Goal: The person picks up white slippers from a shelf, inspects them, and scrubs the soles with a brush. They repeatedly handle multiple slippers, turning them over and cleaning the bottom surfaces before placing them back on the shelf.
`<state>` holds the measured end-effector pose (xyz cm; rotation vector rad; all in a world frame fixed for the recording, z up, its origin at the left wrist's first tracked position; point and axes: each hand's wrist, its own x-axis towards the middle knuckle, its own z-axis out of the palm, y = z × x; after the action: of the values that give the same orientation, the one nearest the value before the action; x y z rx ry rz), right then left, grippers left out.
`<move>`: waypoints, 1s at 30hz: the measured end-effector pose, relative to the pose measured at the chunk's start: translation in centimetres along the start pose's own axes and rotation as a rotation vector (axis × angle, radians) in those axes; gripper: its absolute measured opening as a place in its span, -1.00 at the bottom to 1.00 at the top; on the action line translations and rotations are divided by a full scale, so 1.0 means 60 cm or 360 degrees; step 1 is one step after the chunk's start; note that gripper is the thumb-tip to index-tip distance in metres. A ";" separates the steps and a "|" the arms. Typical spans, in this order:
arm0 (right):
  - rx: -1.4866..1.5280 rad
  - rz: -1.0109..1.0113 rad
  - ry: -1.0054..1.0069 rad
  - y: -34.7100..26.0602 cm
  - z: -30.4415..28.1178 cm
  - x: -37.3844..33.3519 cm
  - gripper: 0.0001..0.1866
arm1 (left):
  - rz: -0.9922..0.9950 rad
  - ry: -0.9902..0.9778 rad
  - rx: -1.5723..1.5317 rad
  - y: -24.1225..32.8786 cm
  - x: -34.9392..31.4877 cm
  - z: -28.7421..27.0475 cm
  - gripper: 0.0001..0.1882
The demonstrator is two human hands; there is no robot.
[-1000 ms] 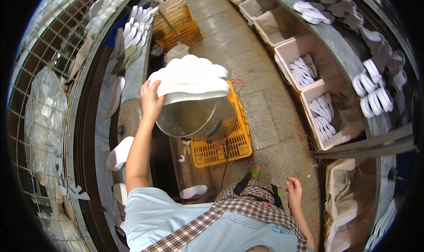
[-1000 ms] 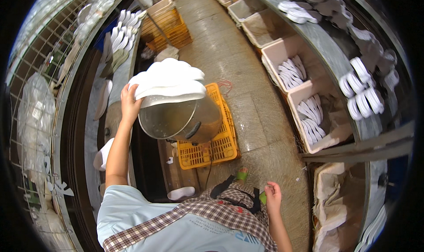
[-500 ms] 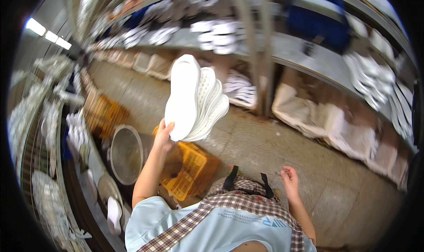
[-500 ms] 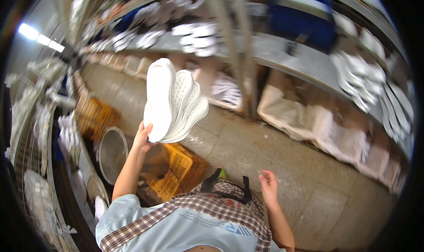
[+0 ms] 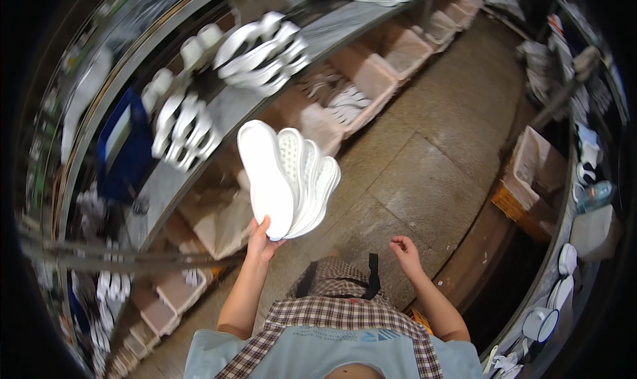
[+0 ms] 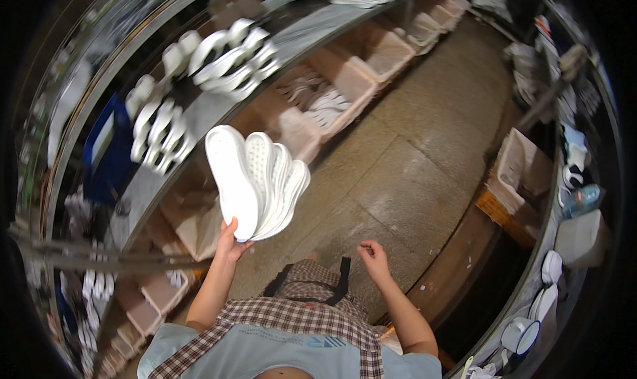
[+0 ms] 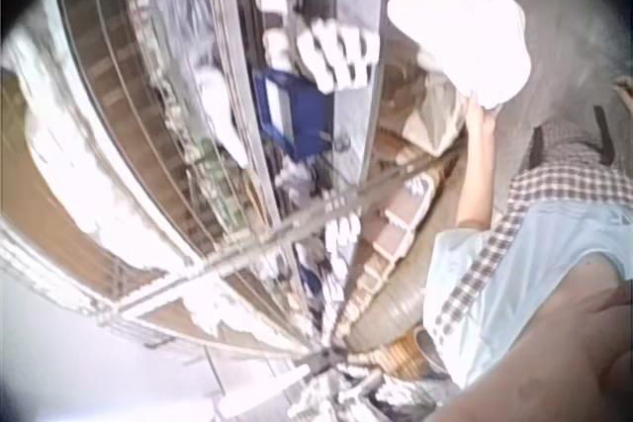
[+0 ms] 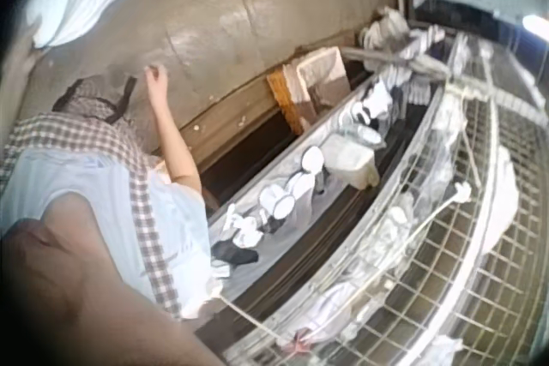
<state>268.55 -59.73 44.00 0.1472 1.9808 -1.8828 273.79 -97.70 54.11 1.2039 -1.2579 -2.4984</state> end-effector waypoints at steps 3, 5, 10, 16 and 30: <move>0.0073 0.0057 0.0230 0.006 -0.061 0.037 -0.79 | -0.0070 -0.0194 0.0087 -0.013 0.124 0.168 -0.46; 0.0112 0.0090 0.0344 0.006 -0.105 0.079 -0.79 | -0.0103 -0.0323 0.0170 -0.020 0.201 0.283 -0.46; 0.0129 0.0250 0.0618 -0.019 -0.241 0.187 -0.76 | -0.0126 -0.0505 0.0287 -0.027 0.363 0.563 -0.45; -0.0075 0.0500 0.1058 0.039 -0.429 0.251 -0.81 | -0.0062 -0.0670 0.0418 -0.025 0.519 0.874 -0.43; -0.0338 0.0924 0.1092 0.108 -0.901 0.544 -0.72 | 0.0313 -0.0601 0.0521 -0.099 0.811 1.583 -0.52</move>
<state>229.38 -12.76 26.91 1.2951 2.1836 -1.3204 176.79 -52.89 53.34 0.6199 -1.8322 -2.5128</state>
